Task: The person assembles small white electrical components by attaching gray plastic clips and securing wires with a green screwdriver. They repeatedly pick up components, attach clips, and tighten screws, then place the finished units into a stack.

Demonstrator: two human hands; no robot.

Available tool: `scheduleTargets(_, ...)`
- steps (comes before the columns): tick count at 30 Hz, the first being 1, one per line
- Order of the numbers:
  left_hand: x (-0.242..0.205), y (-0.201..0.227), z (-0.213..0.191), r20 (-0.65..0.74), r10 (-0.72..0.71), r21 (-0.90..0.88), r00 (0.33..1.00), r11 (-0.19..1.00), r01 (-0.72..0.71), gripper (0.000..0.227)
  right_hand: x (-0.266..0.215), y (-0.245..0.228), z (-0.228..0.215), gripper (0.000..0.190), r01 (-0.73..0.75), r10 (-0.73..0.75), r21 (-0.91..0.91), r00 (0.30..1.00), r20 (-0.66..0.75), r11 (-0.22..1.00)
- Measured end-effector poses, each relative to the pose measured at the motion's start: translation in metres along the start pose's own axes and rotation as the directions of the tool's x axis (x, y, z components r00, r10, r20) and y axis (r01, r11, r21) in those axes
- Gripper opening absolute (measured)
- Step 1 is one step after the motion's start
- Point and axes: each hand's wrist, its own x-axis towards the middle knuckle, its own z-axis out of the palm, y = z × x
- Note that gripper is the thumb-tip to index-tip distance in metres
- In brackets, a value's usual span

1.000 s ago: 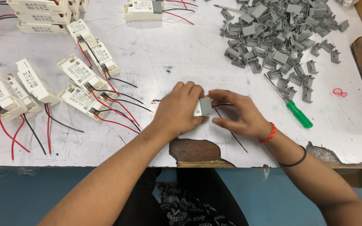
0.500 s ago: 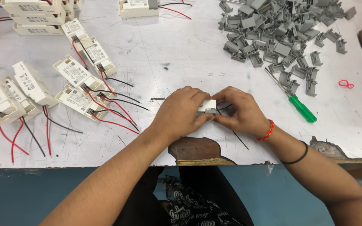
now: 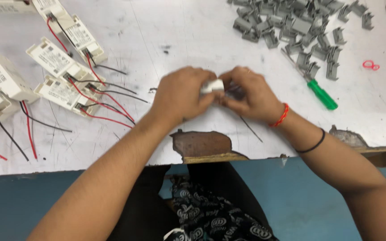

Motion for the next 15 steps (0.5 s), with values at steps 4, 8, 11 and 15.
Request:
scheduleTargets(4, 0.004, -0.002, 0.001, 0.043, -0.158, -0.149, 0.986, 0.975, 0.163, 0.041, 0.003, 0.001, 0.001, 0.065, -0.028, 0.029, 0.051, 0.999, -0.016, 0.998)
scheduleTargets(8, 0.01, 0.005, 0.005, 0.072, -0.262, -0.239, 0.962, 0.932, 0.272, 0.039, -0.002, -0.006, -0.003, 0.069, 0.059, -0.076, -0.144, 0.99, -0.119, 0.988)
scheduleTargets(11, 0.011, 0.0, 0.003, 0.097, -0.334, -0.318, 0.938, 0.882, 0.347, 0.036, -0.003, -0.01, -0.004, 0.056, 0.222, -0.295, -0.314, 0.932, -0.21, 0.923)
scheduleTargets(15, 0.011, -0.005, -0.002, 0.151, -0.297, -0.405, 0.943, 0.851, 0.333, 0.036, 0.0, -0.011, -0.005, 0.051, 0.271, -0.325, -0.325, 0.938, -0.124, 0.906)
